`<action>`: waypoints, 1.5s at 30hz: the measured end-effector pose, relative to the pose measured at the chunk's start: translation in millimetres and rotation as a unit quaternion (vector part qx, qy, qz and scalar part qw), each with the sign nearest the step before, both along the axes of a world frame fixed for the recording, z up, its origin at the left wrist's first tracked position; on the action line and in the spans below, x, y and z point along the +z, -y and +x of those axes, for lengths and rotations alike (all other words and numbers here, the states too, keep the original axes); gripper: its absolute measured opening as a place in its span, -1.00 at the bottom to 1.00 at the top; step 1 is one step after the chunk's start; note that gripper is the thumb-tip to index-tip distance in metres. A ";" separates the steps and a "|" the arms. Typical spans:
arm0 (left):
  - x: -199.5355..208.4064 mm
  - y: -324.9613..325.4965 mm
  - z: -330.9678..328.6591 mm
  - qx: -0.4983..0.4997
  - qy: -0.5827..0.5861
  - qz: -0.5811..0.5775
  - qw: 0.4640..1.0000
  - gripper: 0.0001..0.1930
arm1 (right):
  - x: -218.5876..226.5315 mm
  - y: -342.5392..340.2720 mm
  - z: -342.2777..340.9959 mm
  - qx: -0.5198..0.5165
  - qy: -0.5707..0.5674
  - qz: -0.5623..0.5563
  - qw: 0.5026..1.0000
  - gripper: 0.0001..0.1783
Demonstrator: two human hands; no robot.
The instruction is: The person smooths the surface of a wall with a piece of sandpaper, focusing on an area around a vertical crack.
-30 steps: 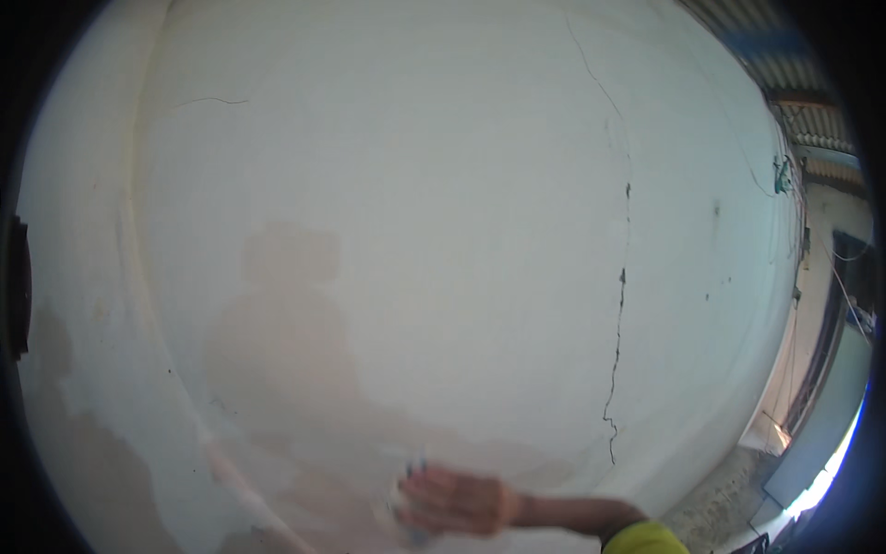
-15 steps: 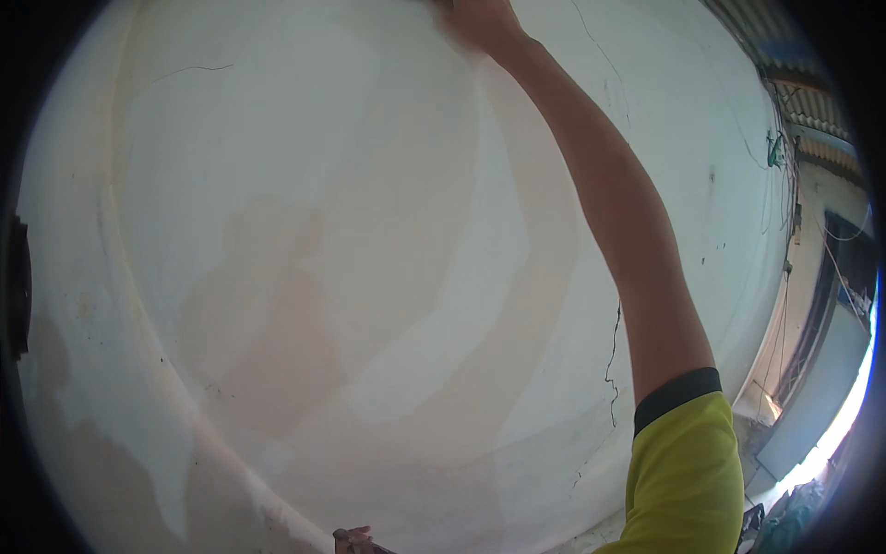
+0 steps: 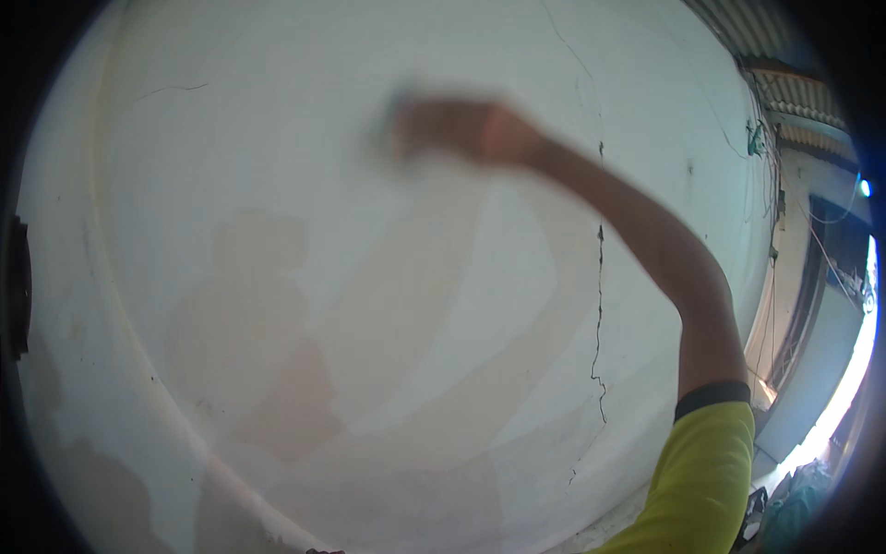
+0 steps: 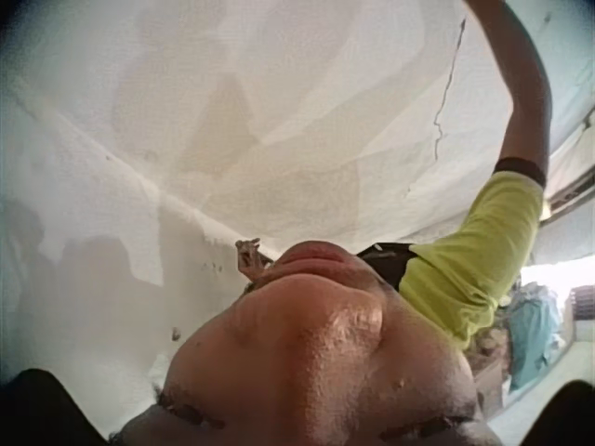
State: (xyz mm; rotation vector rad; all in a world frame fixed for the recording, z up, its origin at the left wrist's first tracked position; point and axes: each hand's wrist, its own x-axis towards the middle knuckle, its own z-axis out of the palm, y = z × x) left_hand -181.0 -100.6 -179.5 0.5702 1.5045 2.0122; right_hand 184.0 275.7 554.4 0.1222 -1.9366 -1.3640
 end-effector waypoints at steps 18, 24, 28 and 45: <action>250.7 35.6 92.1 0.057 -0.154 0.033 0.986 -0.70 | -150.7 14.1 88.9 -0.203 0.028 0.112 0.972 -0.50; 269.7 17.9 92.0 0.278 -0.513 -0.148 0.799 -0.74 | 120.8 -8.0 114.1 -0.244 -0.277 -0.102 0.924 -0.33; 284.9 -32.8 117.4 0.271 -0.433 -0.065 0.857 -0.78 | 214.0 7.8 141.2 -0.158 -0.215 -0.090 0.960 -0.52; 256.0 -83.3 109.9 0.018 -0.241 0.124 0.962 -0.56 | -369.0 -4.9 157.8 -0.120 0.006 -0.193 0.974 -0.42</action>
